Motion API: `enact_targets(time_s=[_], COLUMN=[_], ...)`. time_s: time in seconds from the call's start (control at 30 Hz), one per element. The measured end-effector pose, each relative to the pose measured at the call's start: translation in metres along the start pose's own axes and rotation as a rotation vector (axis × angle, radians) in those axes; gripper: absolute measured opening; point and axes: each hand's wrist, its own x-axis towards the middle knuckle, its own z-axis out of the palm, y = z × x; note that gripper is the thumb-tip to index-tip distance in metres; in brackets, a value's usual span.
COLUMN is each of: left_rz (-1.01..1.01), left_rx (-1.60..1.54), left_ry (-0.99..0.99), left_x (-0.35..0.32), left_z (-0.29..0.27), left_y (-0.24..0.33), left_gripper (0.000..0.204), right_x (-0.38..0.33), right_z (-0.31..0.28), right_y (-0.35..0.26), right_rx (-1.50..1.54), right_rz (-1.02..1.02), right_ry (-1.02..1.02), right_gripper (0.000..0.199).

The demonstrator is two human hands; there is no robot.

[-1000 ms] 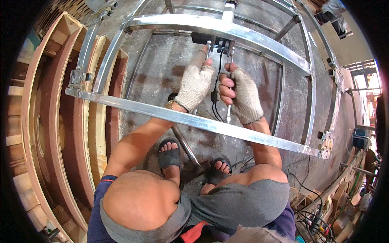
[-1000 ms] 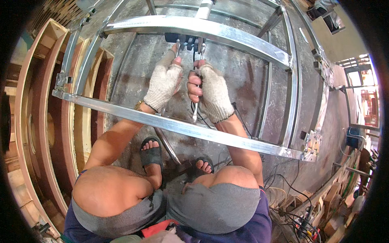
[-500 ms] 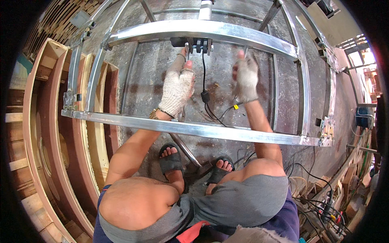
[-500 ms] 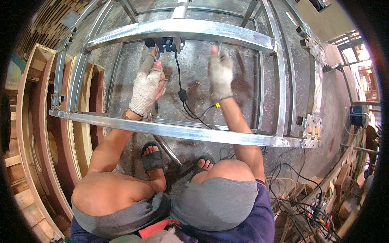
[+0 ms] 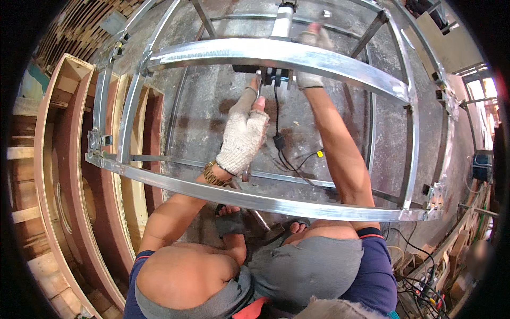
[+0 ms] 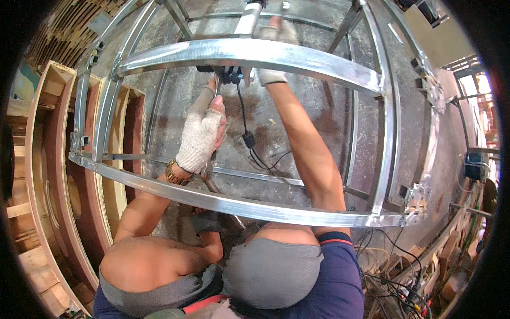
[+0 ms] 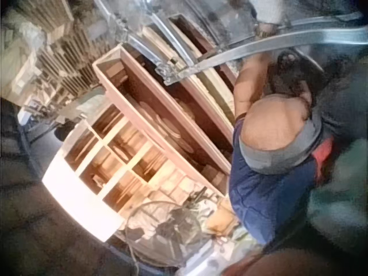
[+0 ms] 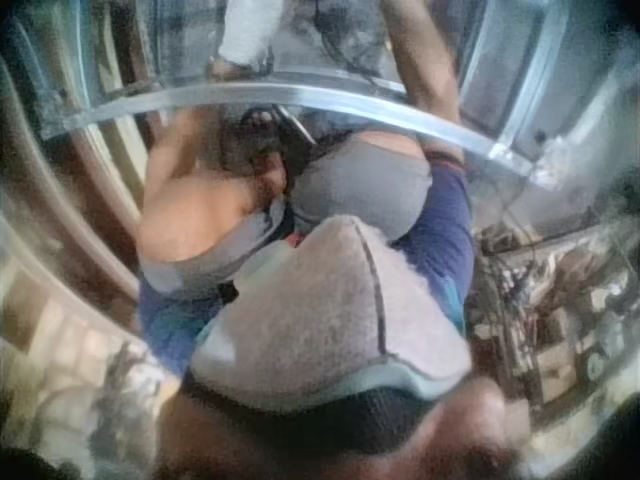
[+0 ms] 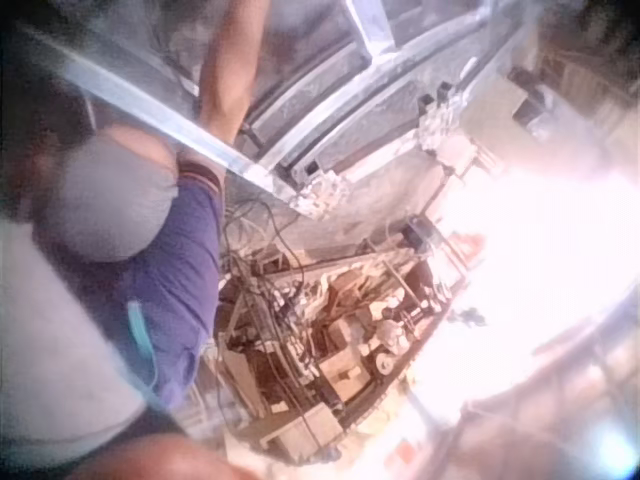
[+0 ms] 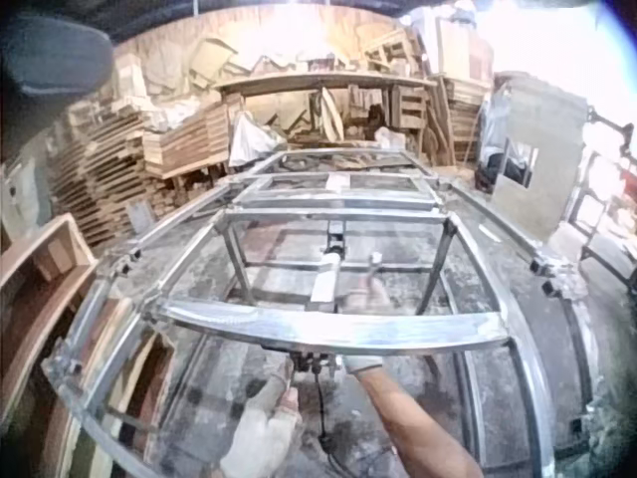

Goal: The person uses a handheld power tool to grind or weld a metal frame, then switches to a wrench to tighten bolts on the frame while sitting on the floor. The task involves assembling or finishing a metal structure in a workshop.

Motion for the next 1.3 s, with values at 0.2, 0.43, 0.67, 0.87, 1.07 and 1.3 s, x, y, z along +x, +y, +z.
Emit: enact_targets(time_s=[0.2,0.43,0.67,0.87,1.07,1.3], left_rz=[0.015,-0.011,-0.028,-0.081,-0.063,-0.018], left_rx=[0.007,-0.117,-0.132,-0.252,-0.380,-0.557], left_ry=[-0.017,-0.040,-0.005,-0.123,-0.154,-0.252], left_x=[0.001,0.000,-0.005,-0.001,0.001,0.000], left_z=[-0.004,-0.004,0.003,-0.008,-0.005,-0.006], left_y=[0.000,0.001,0.007,0.002,-0.003,-0.015], left_gripper=[0.053,0.054,0.051,0.049,0.054,0.052], right_x=[-0.009,-0.082,-0.124,-0.121,-0.114,-0.083], right_z=[-0.072,-0.114,-0.153,-0.148,-0.123,-0.108], right_y=[0.024,-0.041,-0.088,-0.096,-0.058,-0.042], right_rx=[-0.249,-0.074,-0.266,-0.295,-0.375,-0.434], right_rz=[-0.228,0.480,0.636,0.339,-0.124,-0.459], right_ry=[0.053,-0.291,-0.456,-0.416,-0.455,-0.528], right_gripper=[0.038,0.042,0.038,0.030,0.035,0.039])
